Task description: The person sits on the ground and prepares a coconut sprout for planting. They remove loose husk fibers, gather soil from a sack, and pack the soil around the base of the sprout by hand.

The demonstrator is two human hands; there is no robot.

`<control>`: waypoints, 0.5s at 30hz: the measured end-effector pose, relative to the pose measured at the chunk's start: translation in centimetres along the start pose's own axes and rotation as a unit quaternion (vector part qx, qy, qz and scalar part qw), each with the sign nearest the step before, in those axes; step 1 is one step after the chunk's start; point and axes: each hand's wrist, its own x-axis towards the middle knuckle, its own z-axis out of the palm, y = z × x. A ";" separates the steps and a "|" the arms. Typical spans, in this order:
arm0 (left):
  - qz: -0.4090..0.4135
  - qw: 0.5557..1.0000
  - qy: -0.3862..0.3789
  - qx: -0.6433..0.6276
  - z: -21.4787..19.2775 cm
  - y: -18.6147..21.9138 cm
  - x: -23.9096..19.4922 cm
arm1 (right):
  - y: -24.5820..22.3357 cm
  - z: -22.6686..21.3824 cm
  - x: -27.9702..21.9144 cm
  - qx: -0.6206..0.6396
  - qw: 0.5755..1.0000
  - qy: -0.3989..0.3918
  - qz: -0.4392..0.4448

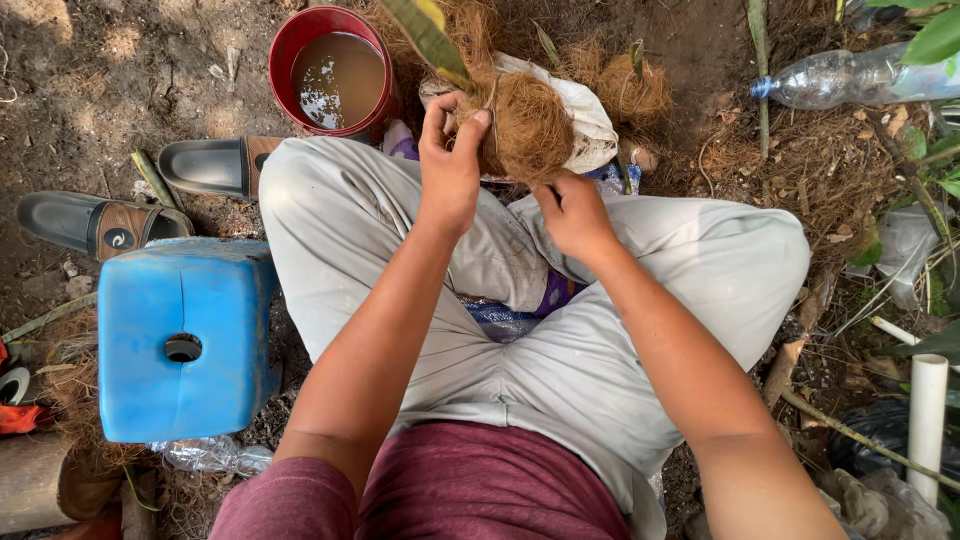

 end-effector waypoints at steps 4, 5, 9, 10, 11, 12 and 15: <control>-0.004 0.999 0.009 0.042 -0.5 0.1 0.4 | -2.5 -0.2 -0.1 -0.026 0.994 0.043 -0.101; -0.011 0.999 0.013 0.049 -0.7 -0.1 0.2 | -2.9 -0.2 -0.1 -0.013 0.991 0.056 -0.122; -0.122 0.992 0.002 -0.028 -0.9 -0.5 -0.7 | -3.3 -0.8 -0.5 0.018 0.986 0.098 -0.137; -0.154 0.987 -0.006 -0.052 -0.9 -0.4 -0.8 | -3.2 -1.0 -0.5 0.019 0.984 0.105 -0.141; -0.187 0.979 -0.014 -0.075 -0.9 -0.3 -1.0 | -3.1 -1.2 -0.4 0.021 0.983 0.113 -0.146; -0.196 0.977 -0.015 -0.080 -1.0 0.0 -0.9 | -3.1 -1.1 -0.2 0.015 0.984 0.112 -0.135; -0.217 0.971 -0.017 -0.103 -0.8 0.0 -0.9 | -2.8 -1.0 0.0 0.003 0.986 0.114 -0.123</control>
